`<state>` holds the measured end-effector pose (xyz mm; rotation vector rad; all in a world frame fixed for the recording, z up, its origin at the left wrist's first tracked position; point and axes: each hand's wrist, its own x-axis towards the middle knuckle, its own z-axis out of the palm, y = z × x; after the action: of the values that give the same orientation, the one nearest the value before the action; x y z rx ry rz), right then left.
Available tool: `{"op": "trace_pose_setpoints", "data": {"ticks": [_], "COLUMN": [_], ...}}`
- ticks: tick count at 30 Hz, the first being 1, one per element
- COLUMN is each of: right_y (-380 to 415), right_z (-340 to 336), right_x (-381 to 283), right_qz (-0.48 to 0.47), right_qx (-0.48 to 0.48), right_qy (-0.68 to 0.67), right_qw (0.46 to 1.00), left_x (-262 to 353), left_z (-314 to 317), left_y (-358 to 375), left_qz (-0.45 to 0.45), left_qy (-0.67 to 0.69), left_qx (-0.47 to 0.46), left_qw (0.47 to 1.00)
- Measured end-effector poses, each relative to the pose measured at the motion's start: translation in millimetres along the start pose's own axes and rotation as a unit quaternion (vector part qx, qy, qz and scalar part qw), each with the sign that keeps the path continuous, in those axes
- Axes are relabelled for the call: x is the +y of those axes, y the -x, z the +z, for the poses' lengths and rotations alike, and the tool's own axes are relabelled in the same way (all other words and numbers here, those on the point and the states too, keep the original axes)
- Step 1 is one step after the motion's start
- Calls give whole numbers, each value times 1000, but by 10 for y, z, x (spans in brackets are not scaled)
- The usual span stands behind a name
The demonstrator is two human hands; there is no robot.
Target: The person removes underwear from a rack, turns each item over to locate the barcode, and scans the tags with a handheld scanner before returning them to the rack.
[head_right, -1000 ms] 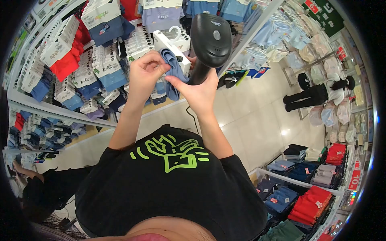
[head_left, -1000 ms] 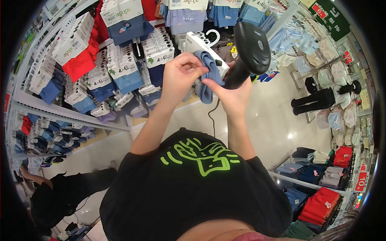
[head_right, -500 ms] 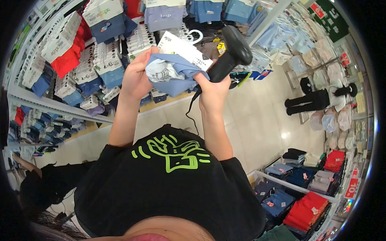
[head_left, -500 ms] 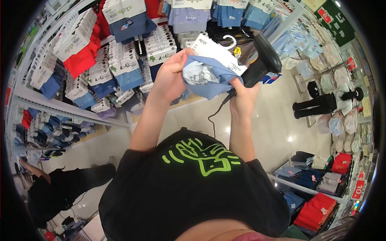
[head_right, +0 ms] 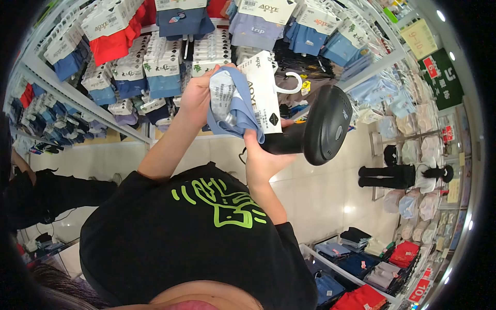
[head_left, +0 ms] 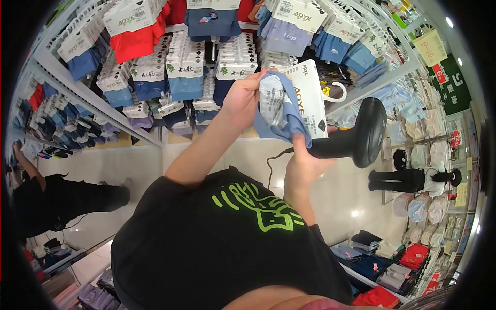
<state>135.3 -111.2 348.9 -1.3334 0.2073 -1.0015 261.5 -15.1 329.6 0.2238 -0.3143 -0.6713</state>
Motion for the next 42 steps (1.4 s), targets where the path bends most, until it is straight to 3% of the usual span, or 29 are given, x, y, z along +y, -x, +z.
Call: {"op": "trace_pose_setpoints", "data": {"ticks": [5, 7, 8, 9, 10, 11, 13, 14, 15, 17, 19, 22, 24, 25, 27, 29, 31, 34, 36, 37, 39, 41, 42], "right_y": [10, -5, -25, -64, -120, -181, -315, -369, -409, -444, -453, -507, -561, -607, -632, -624, -612, -520, -418, -387, -298, -262, -253], "right_z": [10, -2, -9, -27, -58, -88, -139, -174, -205, -205, -146, -138, -169, -197, -204, -179, -201, -136, 16, 86, 70, 62, 66], "right_x": [36, 99, 117, 111, 99, 90, 95, 103, 114, 114, 54, 87, 133, 152, 145, 119, 173, 168, 147, 117, 315, 380, 365], "right_qz": [0, -15, -31, -33, -29, -27, -43, -53, -63, -36, 16, 20, 34, 17, 0, -1, -29, -5, 58, 91, 56, 27, 64], "right_qx": [-40, -36, -32, -27, -42, -57, -92, -135, -176, -203, -241, -253, -253, -272, -292, -286, -295, -278, -275, -293, -295, -286, -278], "right_qy": [25, 28, 33, 31, 20, 8, -31, -65, -98, -113, -112, -92, -105, -39, 29, -23, -8, -64, -88, -52, 88, 110, 66], "right_qw": [999, 999, 998, 999, 998, 998, 994, 987, 977, 972, 964, 963, 961, 961, 956, 958, 955, 958, 956, 950, 950, 952, 956], "left_x": [52, 109, 174, 279, 358, 408, 498, 515, 508, 463, 401, 362, 329, 321, 314, 353, 374, 325, 206, 146, 25, 27, 39], "left_z": [48, 6, 7, 75, 114, 117, 133, 133, 144, 195, 248, 169, 122, 89, 37, 80, 171, 116, 171, 216, 129, 140, 145], "left_y": [26, 14, 61, 155, 218, 233, 208, 183, 168, 166, 211, 231, 238, 209, 179, 141, 106, 98, 120, 151, 213, 244, 243], "left_qz": [2, 23, 20, 38, 54, 51, 255, 274, 272, 215, 82, 52, 68, 69, 195, 213, 276, 223, 164, 121, 78, 75, 73], "left_qy": [0, -70, -72, -274, -464, -467, -656, -612, -614, -593, -593, -576, -570, -570, -510, -474, -334, -317, -300, -263, -310, -312, -314], "left_qx": [51, -142, -143, -183, -217, -224, -112, -60, -67, -61, -64, -26, 70, 66, 138, 158, 182, 175, 165, 169, 108, 97, 91], "left_qw": [999, 987, 987, 943, 857, 854, 702, 740, 738, 774, 798, 815, 816, 816, 827, 840, 883, 905, 925, 942, 941, 942, 942]}}
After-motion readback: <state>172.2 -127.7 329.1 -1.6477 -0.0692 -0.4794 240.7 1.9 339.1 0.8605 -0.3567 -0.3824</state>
